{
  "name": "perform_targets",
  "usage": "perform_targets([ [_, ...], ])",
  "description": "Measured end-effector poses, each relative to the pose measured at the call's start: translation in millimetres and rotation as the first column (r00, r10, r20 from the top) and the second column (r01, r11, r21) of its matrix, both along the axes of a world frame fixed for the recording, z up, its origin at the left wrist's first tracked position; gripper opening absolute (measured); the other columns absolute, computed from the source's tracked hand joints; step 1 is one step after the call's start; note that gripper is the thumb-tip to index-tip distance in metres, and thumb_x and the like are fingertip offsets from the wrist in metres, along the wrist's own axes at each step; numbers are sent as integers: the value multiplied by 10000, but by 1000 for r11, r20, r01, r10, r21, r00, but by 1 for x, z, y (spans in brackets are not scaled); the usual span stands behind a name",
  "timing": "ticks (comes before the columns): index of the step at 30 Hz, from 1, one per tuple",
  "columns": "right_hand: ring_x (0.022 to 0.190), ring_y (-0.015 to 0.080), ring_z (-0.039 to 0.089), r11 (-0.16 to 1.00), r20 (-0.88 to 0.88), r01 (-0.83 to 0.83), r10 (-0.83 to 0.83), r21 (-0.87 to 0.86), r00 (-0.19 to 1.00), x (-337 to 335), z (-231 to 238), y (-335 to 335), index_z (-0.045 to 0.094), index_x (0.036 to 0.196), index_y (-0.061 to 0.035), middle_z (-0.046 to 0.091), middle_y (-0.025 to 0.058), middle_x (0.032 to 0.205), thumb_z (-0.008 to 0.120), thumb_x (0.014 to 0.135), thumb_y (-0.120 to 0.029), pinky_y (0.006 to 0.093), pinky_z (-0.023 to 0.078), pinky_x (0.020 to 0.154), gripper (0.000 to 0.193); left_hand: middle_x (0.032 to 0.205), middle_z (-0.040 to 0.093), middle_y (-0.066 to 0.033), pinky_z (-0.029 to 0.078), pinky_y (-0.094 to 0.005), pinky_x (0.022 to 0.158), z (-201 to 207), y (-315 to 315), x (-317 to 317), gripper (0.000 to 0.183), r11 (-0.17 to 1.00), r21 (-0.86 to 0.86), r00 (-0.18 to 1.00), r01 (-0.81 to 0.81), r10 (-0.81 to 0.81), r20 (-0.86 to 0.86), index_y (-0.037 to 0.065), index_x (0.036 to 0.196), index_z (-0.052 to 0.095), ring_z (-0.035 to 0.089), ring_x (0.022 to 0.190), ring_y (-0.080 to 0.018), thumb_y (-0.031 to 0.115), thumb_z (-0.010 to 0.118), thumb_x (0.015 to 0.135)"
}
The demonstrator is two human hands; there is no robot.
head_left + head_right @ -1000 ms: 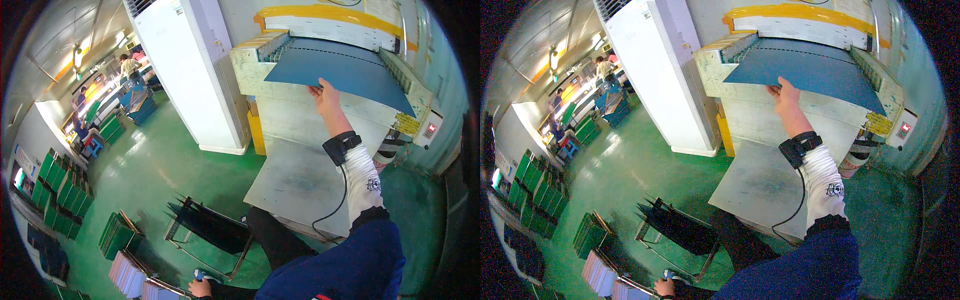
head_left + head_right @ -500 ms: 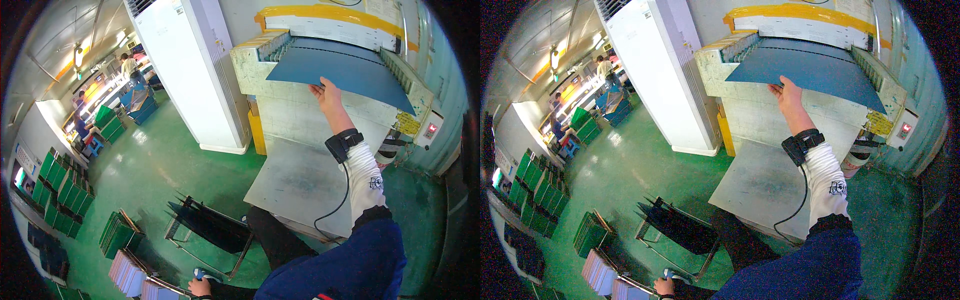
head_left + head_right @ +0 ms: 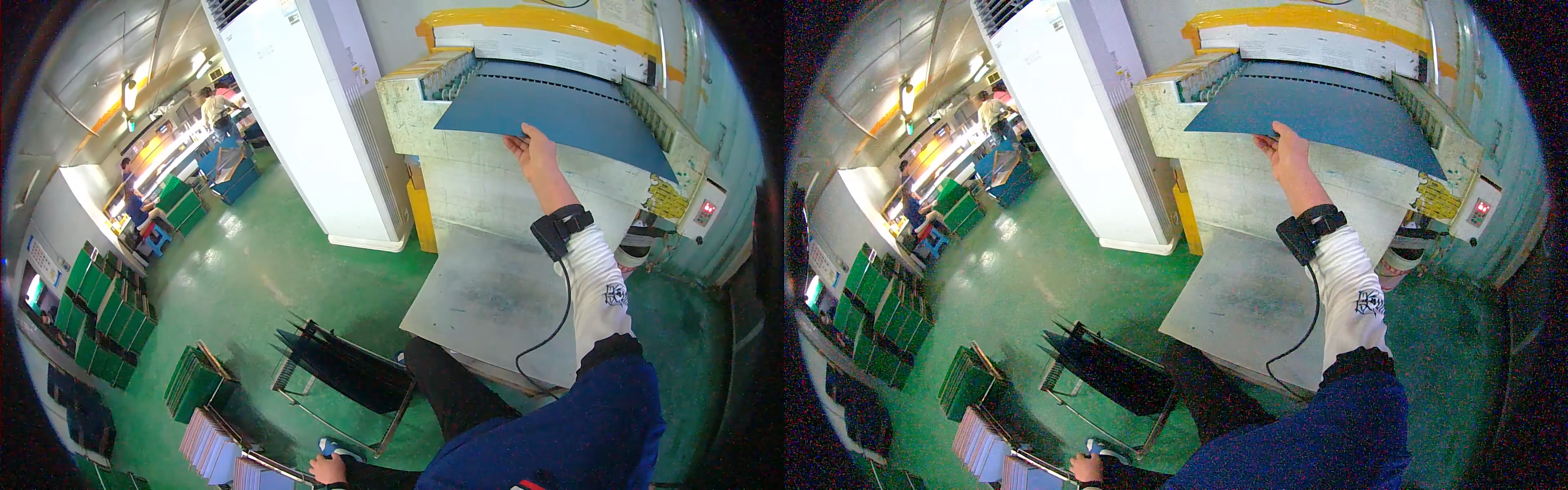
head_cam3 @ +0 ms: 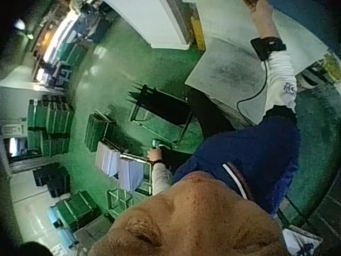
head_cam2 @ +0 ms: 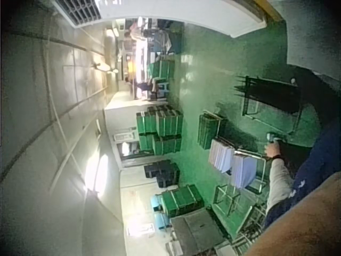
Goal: The recorder picks up large blue sheets of material from a rack and feeds them into a processing machine.
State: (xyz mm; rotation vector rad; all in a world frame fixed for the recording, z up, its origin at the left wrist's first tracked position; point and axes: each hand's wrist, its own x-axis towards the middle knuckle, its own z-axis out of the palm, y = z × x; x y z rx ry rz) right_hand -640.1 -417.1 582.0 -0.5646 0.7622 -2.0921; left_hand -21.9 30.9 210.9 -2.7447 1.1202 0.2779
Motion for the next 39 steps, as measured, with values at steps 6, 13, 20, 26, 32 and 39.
perform_targets([
  [6,903,334,661,1000,3,-22,22,-8,1000,-4,-1,-9,517,1095,26,615,177,1021,571,918,-80,434,583,771,213,1185,640,-152,434,-530,922,-17,8,12,657,997,-13,997,71,-71,31,24,1144,645,547,1153,-379,603,431,919],
  [13,800,368,660,1000,48,-9,11,-27,999,-13,-4,-20,475,1051,54,540,181,985,600,889,-51,454,602,673,230,1148,641,-194,446,-533,902,-10,5,7,670,998,-33,998,54,-52,44,44,1131,650,586,1087,-392,637,442,899],
  [20,792,377,667,998,28,-44,45,-36,999,-20,-8,-27,475,1057,49,581,201,974,584,903,-70,458,604,665,223,1116,645,-219,470,-526,869,-4,1,0,709,996,-70,998,50,-47,44,34,1141,641,615,1017,-406,665,446,884],
  [26,800,373,676,999,40,-41,42,-24,998,-30,-9,-32,481,1069,53,623,223,954,575,908,-80,458,606,669,229,1132,646,-195,456,-527,889,-8,-1,0,693,998,-31,997,48,-46,62,29,1144,641,591,1070,-394,644,433,902],
  [32,814,373,682,999,33,-52,52,-17,998,-24,-7,-35,481,1075,49,634,224,959,573,909,-92,455,605,680,236,1124,645,-202,452,-535,885,-23,6,12,700,996,-25,995,81,-79,56,34,1136,642,591,1052,-406,655,424,898],
  [39,795,366,678,999,42,-31,30,20,999,-28,-5,-39,475,1077,46,631,223,952,565,917,-100,449,606,681,234,1132,630,-224,457,-536,882,-16,1,6,729,998,-39,998,44,-42,44,38,1167,621,591,1042,-425,681,437,877],
])
